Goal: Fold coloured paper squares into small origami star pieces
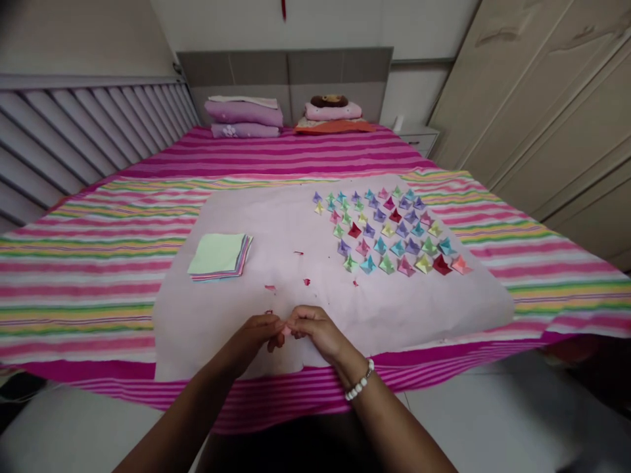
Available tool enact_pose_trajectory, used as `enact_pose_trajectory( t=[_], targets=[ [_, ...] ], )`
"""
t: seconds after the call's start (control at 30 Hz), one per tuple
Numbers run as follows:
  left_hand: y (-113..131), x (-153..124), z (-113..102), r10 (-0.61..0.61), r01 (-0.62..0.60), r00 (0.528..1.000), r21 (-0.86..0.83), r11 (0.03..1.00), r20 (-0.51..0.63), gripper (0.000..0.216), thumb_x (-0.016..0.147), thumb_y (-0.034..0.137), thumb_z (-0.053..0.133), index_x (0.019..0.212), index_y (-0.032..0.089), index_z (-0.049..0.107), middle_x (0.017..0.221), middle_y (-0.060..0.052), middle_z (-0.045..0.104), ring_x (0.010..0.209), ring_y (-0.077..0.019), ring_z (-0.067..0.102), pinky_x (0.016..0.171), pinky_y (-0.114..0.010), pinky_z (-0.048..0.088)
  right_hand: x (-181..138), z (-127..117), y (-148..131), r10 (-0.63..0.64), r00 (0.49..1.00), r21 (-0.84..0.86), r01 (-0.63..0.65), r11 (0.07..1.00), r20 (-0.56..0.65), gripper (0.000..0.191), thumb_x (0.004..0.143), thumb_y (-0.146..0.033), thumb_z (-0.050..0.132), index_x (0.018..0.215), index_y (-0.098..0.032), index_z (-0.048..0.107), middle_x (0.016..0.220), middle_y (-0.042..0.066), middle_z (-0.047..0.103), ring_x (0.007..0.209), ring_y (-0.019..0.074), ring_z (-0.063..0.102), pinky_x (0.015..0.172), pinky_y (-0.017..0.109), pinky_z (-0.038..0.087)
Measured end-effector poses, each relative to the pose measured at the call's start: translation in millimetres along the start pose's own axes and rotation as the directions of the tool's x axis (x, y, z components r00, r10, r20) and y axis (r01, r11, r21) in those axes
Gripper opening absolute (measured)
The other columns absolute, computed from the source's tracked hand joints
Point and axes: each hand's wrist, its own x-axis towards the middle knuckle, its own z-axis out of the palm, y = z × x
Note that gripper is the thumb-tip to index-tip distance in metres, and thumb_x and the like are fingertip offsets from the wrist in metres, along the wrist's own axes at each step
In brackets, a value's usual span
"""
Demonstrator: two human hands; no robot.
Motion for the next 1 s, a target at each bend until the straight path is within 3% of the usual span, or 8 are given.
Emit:
enact_pose_trajectory(
  t=[0.17, 0.33, 0.47, 0.57, 0.67, 0.83, 1.0],
  targets=[
    [2, 7, -1, -0.032, 0.032, 0.999, -0.003, 0.999, -0.005, 0.032, 0.074, 0.040, 0.060, 0.054, 0.015, 0.060, 0.053, 0.000, 0.054, 0.051, -0.0104, 0.042, 0.055, -0.026, 0.034, 7, -3, 3, 0.063, 0.998, 0.014, -0.063, 0.998, -0.030, 0.029, 0.074, -0.040, 0.067, 0.059, -0.016, 0.061, 0.052, -0.001, 0.054, 0.050, 0.0108, 0.045, 0.053, 0.025, 0.033],
    [8, 15, -2, -0.045, 0.045, 0.999, -0.025, 0.999, -0.005, 0.031, 0.071, 0.041, 0.063, 0.055, 0.015, 0.061, 0.055, 0.000, 0.056, 0.051, -0.0102, 0.042, 0.054, -0.026, 0.034, 13, -5, -1, -0.021, 0.992, -0.003, 0.021, 1.000, -0.128, 0.027, 0.071, -0.037, 0.070, 0.056, -0.016, 0.062, 0.048, -0.004, 0.050, 0.047, 0.0091, 0.039, 0.049, 0.024, 0.029],
    [8, 26, -1, -0.057, 0.055, 0.998, -0.071, 0.996, -0.028, 0.033, 0.070, 0.044, 0.062, 0.053, 0.016, 0.057, 0.049, 0.002, 0.049, 0.051, -0.0104, 0.041, 0.056, -0.027, 0.034, 23, -5, 2, -0.044, 0.979, 0.032, 0.051, 0.998, -0.200, 0.030, 0.072, -0.036, 0.068, 0.051, -0.017, 0.057, 0.043, -0.004, 0.048, 0.043, 0.0087, 0.039, 0.047, 0.024, 0.031],
    [9, 33, -5, -0.064, 0.058, 0.997, -0.113, 0.992, -0.043, 0.036, 0.069, 0.049, 0.061, 0.054, 0.017, 0.053, 0.048, 0.005, 0.042, 0.051, -0.0105, 0.040, 0.058, -0.028, 0.035, 27, -8, 4, -0.058, 0.979, 0.072, 0.073, 0.995, -0.196, 0.026, 0.075, -0.042, 0.066, 0.070, -0.017, 0.067, 0.052, -0.001, 0.058, 0.048, 0.0116, 0.051, 0.052, 0.026, 0.039],
    [12, 38, -10, -0.067, 0.060, 0.997, -0.136, 0.989, -0.046, 0.036, 0.068, 0.050, 0.061, 0.055, 0.018, 0.050, 0.051, 0.005, 0.042, 0.052, -0.0103, 0.041, 0.060, -0.029, 0.037, 28, -13, 2, -0.087, 0.976, 0.170, 0.122, 0.978, -0.201, 0.029, 0.070, -0.037, 0.074, 0.092, -0.019, 0.071, 0.069, 0.001, 0.066, 0.061, 0.0135, 0.060, 0.059, 0.027, 0.046],
    [16, 46, -9, -0.069, 0.065, 0.997, -0.101, 0.993, -0.044, 0.041, 0.070, 0.053, 0.060, 0.054, 0.017, 0.050, 0.051, 0.004, 0.044, 0.053, -0.0104, 0.043, 0.062, -0.029, 0.038, 36, -19, 2, -0.067, 0.967, 0.226, 0.125, 0.966, -0.247, 0.020, 0.064, -0.032, 0.080, 0.073, -0.016, 0.072, 0.064, 0.001, 0.066, 0.057, 0.0116, 0.058, 0.056, 0.025, 0.046],
    [17, 57, -11, -0.057, 0.054, 0.992, -0.026, 0.998, -0.111, 0.047, 0.069, 0.062, 0.056, 0.056, 0.017, 0.049, 0.052, 0.003, 0.045, 0.053, -0.0114, 0.046, 0.062, -0.029, 0.040, 50, -22, 7, -0.053, 0.962, 0.249, 0.122, 0.961, -0.268, 0.023, 0.063, -0.034, 0.081, 0.072, -0.016, 0.069, 0.061, 0.001, 0.066, 0.056, 0.0117, 0.058, 0.058, 0.026, 0.048]
  ],
)
